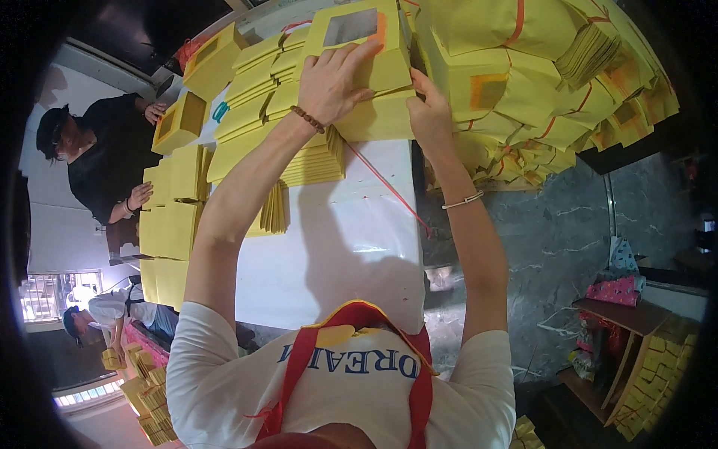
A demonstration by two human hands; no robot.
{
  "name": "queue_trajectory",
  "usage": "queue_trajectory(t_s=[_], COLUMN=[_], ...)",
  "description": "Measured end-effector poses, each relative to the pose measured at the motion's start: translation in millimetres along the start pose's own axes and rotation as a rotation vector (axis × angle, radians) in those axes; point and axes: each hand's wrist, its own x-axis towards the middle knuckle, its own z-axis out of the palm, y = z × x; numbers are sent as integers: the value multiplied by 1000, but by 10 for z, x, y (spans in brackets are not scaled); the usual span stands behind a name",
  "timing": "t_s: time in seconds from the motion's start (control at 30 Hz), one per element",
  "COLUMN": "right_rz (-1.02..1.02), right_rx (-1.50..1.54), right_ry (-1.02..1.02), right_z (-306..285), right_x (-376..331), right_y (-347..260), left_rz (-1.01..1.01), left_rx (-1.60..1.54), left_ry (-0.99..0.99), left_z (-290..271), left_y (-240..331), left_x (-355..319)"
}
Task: Organizing and stacking yellow ritual joss paper sheets on a workbench.
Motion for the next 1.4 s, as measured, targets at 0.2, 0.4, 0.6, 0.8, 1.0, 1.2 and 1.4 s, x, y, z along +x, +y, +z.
queue_trajectory(t_s=[0.2, 0.4, 0.6, 0.8, 1.0, 1.2, 1.4], right_rz=[65, 194, 294, 374, 361, 322, 282], right_rx=[92, 210, 182, 181, -7, 15, -56], right_ry=[52, 40, 27, 109, -16, -8, 22], right_z=[-36, -45, -119, -189, -138, -152, -138], right_x=[-58, -8, -9, 122, 308, 303, 401], right_y=[91, 14, -12, 70, -25, -53, -2], left_rz=[93, 134, 167, 172, 146, 136, 115], left_rx=[36, 146, 187, 162, 180, 130, 90], left_ry=[62, 46, 43, 27, 19, 32, 46], left_z=[50, 46, 46, 49, -27, -23, -10], left_y=[-15, -22, -71, -101, -123, -120, -128], left_x=[-42, -46, 4, 39, 49, 70, 97])
